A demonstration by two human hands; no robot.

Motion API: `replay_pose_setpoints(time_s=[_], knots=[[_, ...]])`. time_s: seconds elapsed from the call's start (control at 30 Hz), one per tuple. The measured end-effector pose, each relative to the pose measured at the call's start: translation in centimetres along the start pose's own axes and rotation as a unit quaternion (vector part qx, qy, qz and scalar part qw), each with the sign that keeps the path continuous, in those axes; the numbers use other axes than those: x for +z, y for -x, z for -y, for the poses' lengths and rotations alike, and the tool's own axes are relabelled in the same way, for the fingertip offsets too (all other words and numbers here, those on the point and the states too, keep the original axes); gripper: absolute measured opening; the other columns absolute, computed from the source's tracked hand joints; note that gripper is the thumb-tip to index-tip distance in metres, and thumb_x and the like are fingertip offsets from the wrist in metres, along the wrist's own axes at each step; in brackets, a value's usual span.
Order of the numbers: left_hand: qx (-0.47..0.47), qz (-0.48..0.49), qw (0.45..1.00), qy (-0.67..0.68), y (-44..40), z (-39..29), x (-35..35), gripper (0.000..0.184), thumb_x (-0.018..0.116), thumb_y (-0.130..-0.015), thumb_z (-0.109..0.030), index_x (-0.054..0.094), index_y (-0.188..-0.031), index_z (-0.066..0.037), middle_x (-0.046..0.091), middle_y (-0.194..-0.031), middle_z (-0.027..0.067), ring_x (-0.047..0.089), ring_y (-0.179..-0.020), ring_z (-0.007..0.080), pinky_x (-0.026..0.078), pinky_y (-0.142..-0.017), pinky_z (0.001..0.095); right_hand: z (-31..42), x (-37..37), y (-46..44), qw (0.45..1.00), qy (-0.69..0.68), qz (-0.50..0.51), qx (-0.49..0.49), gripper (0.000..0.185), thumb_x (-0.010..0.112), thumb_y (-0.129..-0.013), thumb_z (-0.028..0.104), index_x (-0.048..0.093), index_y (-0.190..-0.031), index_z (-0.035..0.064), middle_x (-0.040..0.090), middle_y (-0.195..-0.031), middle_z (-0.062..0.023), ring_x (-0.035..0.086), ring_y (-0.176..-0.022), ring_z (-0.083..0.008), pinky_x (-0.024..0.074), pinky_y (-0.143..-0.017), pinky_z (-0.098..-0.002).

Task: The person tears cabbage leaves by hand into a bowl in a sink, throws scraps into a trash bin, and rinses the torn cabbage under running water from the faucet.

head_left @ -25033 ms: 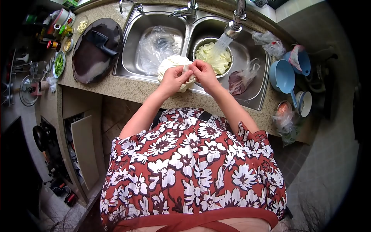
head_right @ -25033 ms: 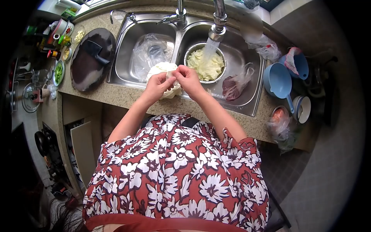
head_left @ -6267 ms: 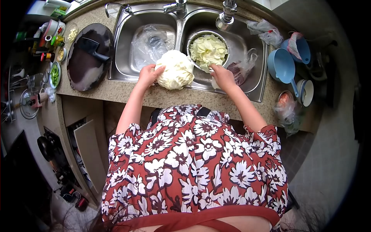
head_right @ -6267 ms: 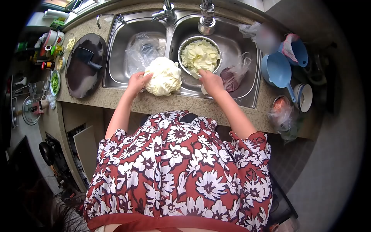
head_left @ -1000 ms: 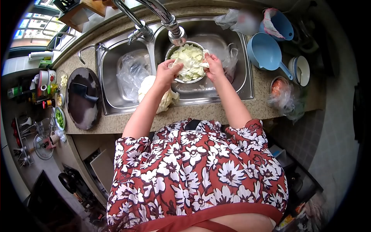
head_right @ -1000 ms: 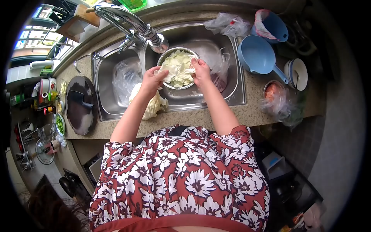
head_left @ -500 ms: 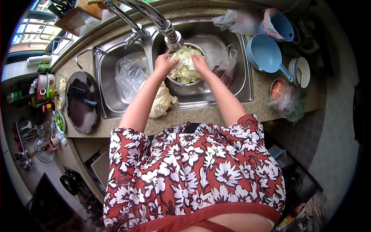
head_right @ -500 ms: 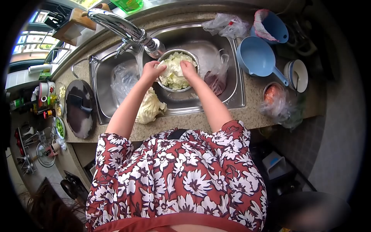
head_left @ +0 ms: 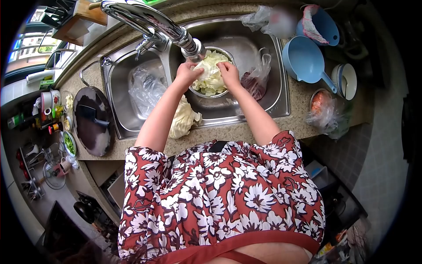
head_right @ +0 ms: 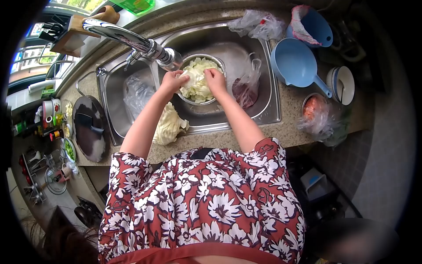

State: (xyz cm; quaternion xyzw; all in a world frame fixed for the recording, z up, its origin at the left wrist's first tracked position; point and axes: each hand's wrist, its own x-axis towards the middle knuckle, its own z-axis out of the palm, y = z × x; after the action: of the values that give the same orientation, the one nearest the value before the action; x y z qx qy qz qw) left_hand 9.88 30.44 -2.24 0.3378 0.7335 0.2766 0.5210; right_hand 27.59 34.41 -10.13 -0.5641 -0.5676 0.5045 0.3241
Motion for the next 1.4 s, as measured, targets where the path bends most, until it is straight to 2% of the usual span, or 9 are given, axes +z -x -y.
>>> replay_pose_setpoints(time_s=[0.13,0.4,0.6,0.73,0.9,1.03,1.17,1.23,1.4], knots=[[0.059,0.037,0.998,0.012,-0.7,1.0,0.7,0.045,0.075,-0.076,-0.021,0.059,-0.109,0.005,0.063,-0.076,0.0059,0.053,-0.057,0.0099,0.041,-0.049,0.0240,4.0,0.2,1.9,0.937,-0.248,0.189,0.158,0.025,0.056,-0.092,0.028,0.059,-0.104,0.0056,0.059,-0.078,-0.0002,0.056,-0.063,-0.0114,0.0460,-0.054,-0.0204],[0.031,-0.037,0.995,0.090,-0.4,1.3,2.1,0.038,0.073,-0.077,-0.018,0.060,-0.104,0.005,0.062,-0.076,0.0063,0.055,-0.059,0.0114,0.042,-0.049,0.0254,3.0,1.5,1.8,0.931,-0.294,0.141,0.165,0.016,0.059,-0.091,0.018,0.056,-0.097,0.0040,0.056,-0.075,-0.0020,0.049,-0.053,-0.0076,0.0374,-0.043,-0.0187],[0.127,-0.119,0.983,0.067,1.0,1.5,3.1,0.031,0.070,-0.076,-0.013,0.062,-0.098,0.008,0.065,-0.079,0.0083,0.059,-0.065,0.0118,0.047,-0.059,0.0254,2.2,2.7,2.6,0.773,-0.541,0.068,0.325,0.012,0.055,-0.093,0.017,0.053,-0.096,0.0057,0.051,-0.073,-0.0027,0.044,-0.053,-0.0092,0.0361,-0.043,-0.0184],[0.103,-0.132,0.980,0.108,0.7,1.4,2.9,0.031,0.070,-0.078,-0.014,0.063,-0.100,0.007,0.064,-0.076,0.0062,0.056,-0.062,0.0100,0.045,-0.056,0.0247,2.0,2.7,2.9,0.763,-0.560,0.050,0.319,0.012,0.056,-0.092,0.018,0.053,-0.093,0.0069,0.053,-0.073,-0.0026,0.045,-0.052,-0.0094,0.0368,-0.043,-0.0192],[0.059,-0.143,0.984,0.089,-0.3,1.7,1.7,0.034,0.071,-0.078,-0.019,0.064,-0.103,0.003,0.061,-0.070,0.0021,0.052,-0.055,0.0082,0.042,-0.049,0.0246,1.5,1.0,2.5,0.940,-0.264,-0.024,0.214,0.019,0.060,-0.090,0.022,0.057,-0.098,0.0051,0.057,-0.075,-0.0036,0.051,-0.059,-0.0089,0.0397,-0.045,-0.0198],[0.006,-0.066,0.998,-0.006,-1.5,1.7,1.6,0.040,0.069,-0.081,-0.028,0.063,-0.104,0.004,0.062,-0.071,0.0056,0.056,-0.054,0.0116,0.046,-0.049,0.0275,-1.0,1.9,1.1,0.996,-0.044,-0.030,0.065,0.026,0.062,-0.086,0.021,0.061,-0.109,0.0079,0.062,-0.088,-0.0070,0.058,-0.070,-0.0174,0.0490,-0.061,-0.0279],[-0.008,-0.064,0.998,-0.027,-2.0,1.9,2.0,0.047,0.069,-0.079,-0.034,0.064,-0.104,0.005,0.063,-0.072,0.0078,0.057,-0.054,0.0127,0.047,-0.049,0.0277,-0.6,1.6,2.3,0.982,0.150,-0.057,-0.097,0.036,0.063,-0.082,0.018,0.059,-0.118,0.0120,0.059,-0.109,-0.0136,0.057,-0.097,-0.0284,0.0465,-0.084,-0.0374],[0.017,-0.062,0.994,-0.092,-1.5,1.2,1.2,0.054,0.071,-0.077,-0.041,0.064,-0.104,0.006,0.064,-0.072,0.0087,0.059,-0.055,0.0136,0.048,-0.050,0.0274,-0.3,1.9,3.1,0.962,0.237,-0.022,-0.133,0.048,0.064,-0.078,0.016,0.054,-0.125,0.0144,0.046,-0.130,-0.0202,0.042,-0.121,-0.0339,0.0328,-0.102,-0.0419],[-0.021,-0.058,0.993,-0.096,-1.3,0.5,0.4,0.042,0.069,-0.077,-0.041,0.066,-0.088,0.000,0.065,-0.067,0.0107,0.064,-0.056,0.0190,0.050,-0.057,0.0319,-0.7,2.2,3.8,0.906,0.380,0.105,-0.152,0.061,0.063,-0.080,0.019,0.040,-0.136,0.0203,0.027,-0.147,-0.0091,0.025,-0.135,-0.0288,0.0215,-0.108,-0.0511]])
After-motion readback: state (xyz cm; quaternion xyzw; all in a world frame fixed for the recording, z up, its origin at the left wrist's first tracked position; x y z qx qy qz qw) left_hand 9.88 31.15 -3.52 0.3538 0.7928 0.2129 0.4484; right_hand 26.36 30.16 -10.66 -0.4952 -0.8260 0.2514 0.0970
